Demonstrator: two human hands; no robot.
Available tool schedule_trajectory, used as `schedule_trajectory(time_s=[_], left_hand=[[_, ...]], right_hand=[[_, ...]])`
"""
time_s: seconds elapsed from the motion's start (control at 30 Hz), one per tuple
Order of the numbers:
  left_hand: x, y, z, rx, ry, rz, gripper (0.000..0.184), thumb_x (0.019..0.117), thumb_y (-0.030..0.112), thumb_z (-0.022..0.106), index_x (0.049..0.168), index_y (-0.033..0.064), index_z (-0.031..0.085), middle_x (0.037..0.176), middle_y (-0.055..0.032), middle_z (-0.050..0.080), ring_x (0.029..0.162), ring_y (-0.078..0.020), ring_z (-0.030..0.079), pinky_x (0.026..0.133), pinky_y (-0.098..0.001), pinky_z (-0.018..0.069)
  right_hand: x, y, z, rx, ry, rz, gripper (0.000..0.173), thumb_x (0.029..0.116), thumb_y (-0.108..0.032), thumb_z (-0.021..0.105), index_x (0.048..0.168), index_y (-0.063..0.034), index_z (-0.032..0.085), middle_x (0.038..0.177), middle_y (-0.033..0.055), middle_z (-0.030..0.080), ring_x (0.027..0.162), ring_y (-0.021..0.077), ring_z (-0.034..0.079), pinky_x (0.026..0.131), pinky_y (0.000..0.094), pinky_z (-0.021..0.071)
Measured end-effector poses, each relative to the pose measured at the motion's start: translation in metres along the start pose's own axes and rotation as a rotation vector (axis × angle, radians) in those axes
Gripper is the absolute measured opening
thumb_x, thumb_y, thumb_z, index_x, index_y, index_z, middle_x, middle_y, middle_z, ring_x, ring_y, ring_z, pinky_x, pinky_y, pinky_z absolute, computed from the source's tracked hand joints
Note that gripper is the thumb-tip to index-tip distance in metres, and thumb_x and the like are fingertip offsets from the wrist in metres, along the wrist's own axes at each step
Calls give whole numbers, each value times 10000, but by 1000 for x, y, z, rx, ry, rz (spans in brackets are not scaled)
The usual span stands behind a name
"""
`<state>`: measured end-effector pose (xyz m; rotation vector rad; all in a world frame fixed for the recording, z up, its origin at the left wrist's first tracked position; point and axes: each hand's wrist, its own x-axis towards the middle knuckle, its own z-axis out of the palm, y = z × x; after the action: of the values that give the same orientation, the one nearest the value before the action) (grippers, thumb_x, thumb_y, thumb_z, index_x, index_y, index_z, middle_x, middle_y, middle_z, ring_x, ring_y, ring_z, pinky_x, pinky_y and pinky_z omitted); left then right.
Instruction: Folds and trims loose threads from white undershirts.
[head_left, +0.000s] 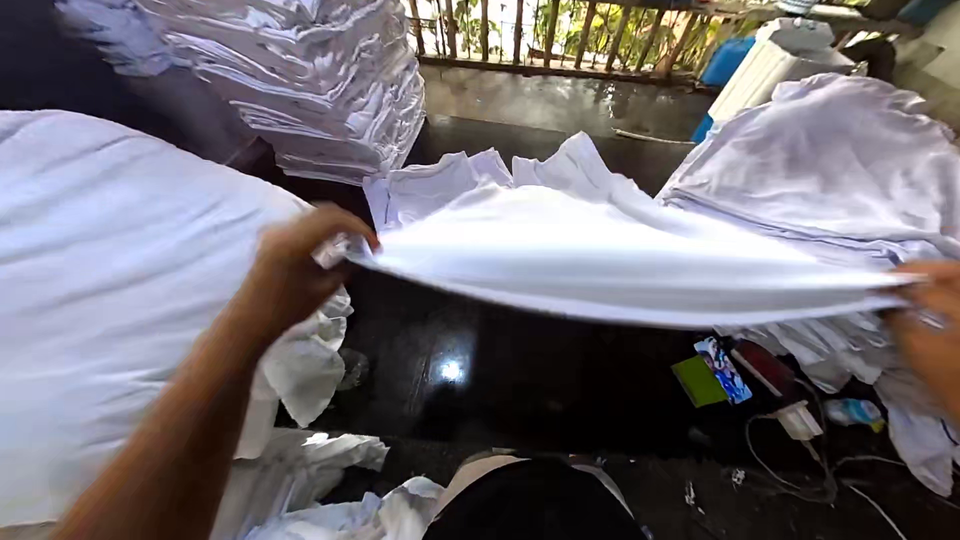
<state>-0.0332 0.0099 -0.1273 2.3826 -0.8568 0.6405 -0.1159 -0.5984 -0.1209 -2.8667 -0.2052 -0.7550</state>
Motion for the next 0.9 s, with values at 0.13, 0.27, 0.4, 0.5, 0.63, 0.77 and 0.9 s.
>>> schedule_trajectory(time_s=[0.13, 0.27, 0.4, 0.5, 0.63, 0.77, 0.9], left_hand=[[-112, -27, 115, -191, -292, -200, 163, 821, -53, 664, 971, -39, 729, 1034, -224, 714, 1061, -420, 663, 958, -584, 509], [-202, -16, 209, -265, -559, -492, 182, 827, -128, 679, 985, -64, 744, 1086, -267, 706, 1124, -466, 639, 1012, -591, 483], [-249, -12, 256, -265, -916, -697, 244, 900, 5, 682, 1134, -27, 740, 1213, -262, 681, 1232, -462, 583, 1097, -589, 410], [-242, -22, 264, -331, -989, -763, 316, 930, 258, 741, 1157, 38, 755, 1260, -226, 674, 1264, -442, 563, 1097, -626, 389], [-181, -46, 272, -262, -792, -795, 320, 1011, 233, 641, 1193, -19, 720, 1321, -263, 629, 1296, -448, 546, 1120, -592, 394], [-87, -80, 300, -129, -702, -743, 419, 1000, 168, 635, 1383, -1, 612, 1511, -284, 469, 1426, -472, 406, 1190, -596, 293], [-6, -136, 332, 5, -591, -658, 540, 984, 164, 650, 1478, -6, 513, 1568, -331, 363, 1481, -511, 301, 1205, -663, 198]], right_hand=[[-93, -15, 92, 57, -214, -8, 153, 904, 95, 612, 1002, 147, 717, 1125, 356, 672, 1070, 560, 644, 932, 674, 506], [-184, -20, 191, 115, -604, 249, 197, 930, 115, 569, 1061, 142, 714, 1211, 339, 655, 1168, 537, 608, 999, 657, 475], [-226, -21, 248, 214, -1157, 449, 369, 967, -55, 652, 1326, 27, 653, 1520, 289, 460, 1418, 502, 404, 1138, 660, 340], [-213, -27, 264, 258, -1092, 473, 304, 976, -225, 668, 1153, 9, 746, 1457, 268, 536, 1422, 472, 404, 1167, 647, 288], [-151, -46, 290, 217, -839, 492, 331, 1037, -177, 553, 1142, 98, 703, 1318, 311, 612, 1335, 484, 500, 1139, 620, 349], [-89, -62, 348, 294, -730, 439, 358, 1013, -153, 574, 1299, 49, 651, 1440, 291, 537, 1401, 456, 451, 1176, 603, 319], [-43, -53, 405, 262, -574, 516, 470, 1023, -204, 574, 1402, 72, 562, 1529, 307, 440, 1446, 469, 394, 1187, 627, 278]])
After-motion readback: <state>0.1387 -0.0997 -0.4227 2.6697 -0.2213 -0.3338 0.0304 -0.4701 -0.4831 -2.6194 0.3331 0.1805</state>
